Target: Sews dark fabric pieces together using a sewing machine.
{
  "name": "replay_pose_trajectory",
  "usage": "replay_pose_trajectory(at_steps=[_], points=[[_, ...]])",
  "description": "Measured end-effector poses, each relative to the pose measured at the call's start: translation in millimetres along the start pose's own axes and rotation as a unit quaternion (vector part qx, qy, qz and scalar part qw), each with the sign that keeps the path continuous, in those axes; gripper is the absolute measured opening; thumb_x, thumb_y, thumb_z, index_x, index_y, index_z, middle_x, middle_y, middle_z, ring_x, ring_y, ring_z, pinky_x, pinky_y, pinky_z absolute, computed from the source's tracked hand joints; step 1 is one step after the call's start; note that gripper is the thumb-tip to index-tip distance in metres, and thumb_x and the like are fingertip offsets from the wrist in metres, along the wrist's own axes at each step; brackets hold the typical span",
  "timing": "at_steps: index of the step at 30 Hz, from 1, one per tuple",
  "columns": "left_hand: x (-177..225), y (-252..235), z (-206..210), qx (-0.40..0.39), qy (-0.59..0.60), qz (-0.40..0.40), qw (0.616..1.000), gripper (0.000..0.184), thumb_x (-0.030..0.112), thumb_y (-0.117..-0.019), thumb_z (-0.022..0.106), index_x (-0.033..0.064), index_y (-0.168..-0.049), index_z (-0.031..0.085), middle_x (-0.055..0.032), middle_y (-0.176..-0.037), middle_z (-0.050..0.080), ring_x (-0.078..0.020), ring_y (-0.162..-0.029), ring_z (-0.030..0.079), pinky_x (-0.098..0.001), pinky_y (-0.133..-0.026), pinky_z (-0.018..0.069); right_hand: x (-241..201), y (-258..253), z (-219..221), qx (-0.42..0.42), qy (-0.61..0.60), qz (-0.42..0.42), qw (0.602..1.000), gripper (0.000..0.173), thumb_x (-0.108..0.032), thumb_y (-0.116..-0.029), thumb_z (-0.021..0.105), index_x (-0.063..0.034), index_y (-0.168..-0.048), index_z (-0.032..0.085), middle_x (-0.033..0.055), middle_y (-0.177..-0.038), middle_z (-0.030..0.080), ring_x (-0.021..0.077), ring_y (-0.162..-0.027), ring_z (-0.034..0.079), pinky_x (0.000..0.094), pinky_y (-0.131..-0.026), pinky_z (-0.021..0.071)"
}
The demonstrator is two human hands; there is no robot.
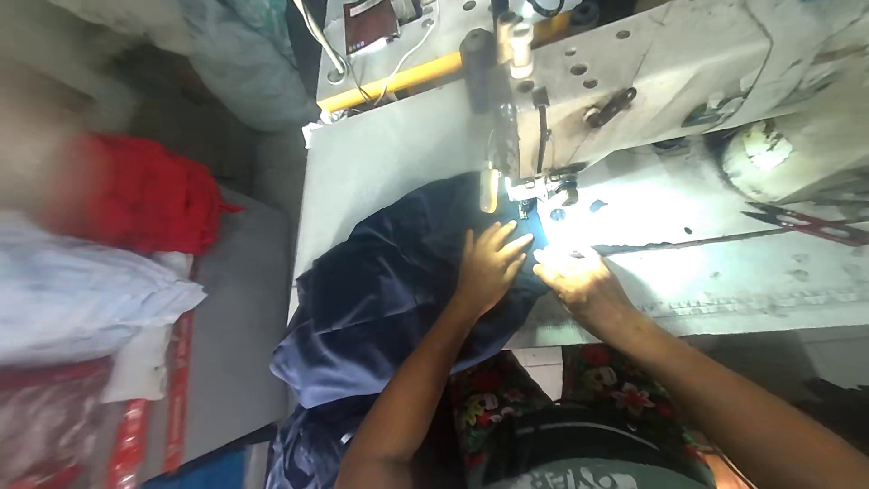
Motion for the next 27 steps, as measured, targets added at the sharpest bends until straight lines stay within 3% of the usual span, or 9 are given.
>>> replay_pose_trajectory(at_steps=[11, 23, 27], points=[[0.0, -1.7, -1.5, -0.003, -0.003, 0.005, 1.0, 0.031, 0.017, -0.1008, 0.061, 0.0147, -0.13, 0.072, -0.0172, -0.143, 0.061, -0.0418, -0.14, 0.049, -0.0757, -0.112, 0.0258, -4.0, -3.2, -0.6, 0.0, 0.014, 0.013, 1.0, 0.018, 0.005, -0.0917, 0.059, -0.0001, -0.099, 0.075, 0.0181, -0.12, 0.074, 0.0357, -0.115, 0.07, 0.0573, -0.093, 0.0522], [-11.7, -7.5, 6.2, -0.001, -0.012, 0.015, 1.0, 0.033, 0.024, -0.1039, 0.056, 0.0214, -0.133, 0.071, -0.0114, -0.146, 0.06, -0.0373, -0.142, 0.049, -0.0753, -0.113, 0.0237, -3.2, -9.0, 1.0, 0.0, 0.033, 0.02, 0.999, 0.014, 0.005, -0.0917, 0.061, -0.0006, -0.095, 0.073, 0.019, -0.119, 0.074, 0.0363, -0.114, 0.07, 0.0532, -0.09, 0.0538], [-13.8, -11.1, 5.4, 0.002, -0.012, 0.016, 1.0, 0.033, 0.024, -0.1031, 0.056, 0.0201, -0.132, 0.071, -0.0123, -0.146, 0.06, -0.038, -0.142, 0.049, -0.0756, -0.113, 0.0236, -0.6, -10.5, 2.0, 0.004, 0.017, 0.025, 1.0, 0.016, 0.006, -0.0906, 0.062, -0.0002, -0.099, 0.075, 0.0191, -0.121, 0.073, 0.0374, -0.115, 0.07, 0.0548, -0.089, 0.0537]])
Point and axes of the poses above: each hand's wrist, its own y-axis away from the middle knuckle, its own z-axis out of the palm, x = y × z, the point moved 4 cm from there along -y, towards the middle knuckle
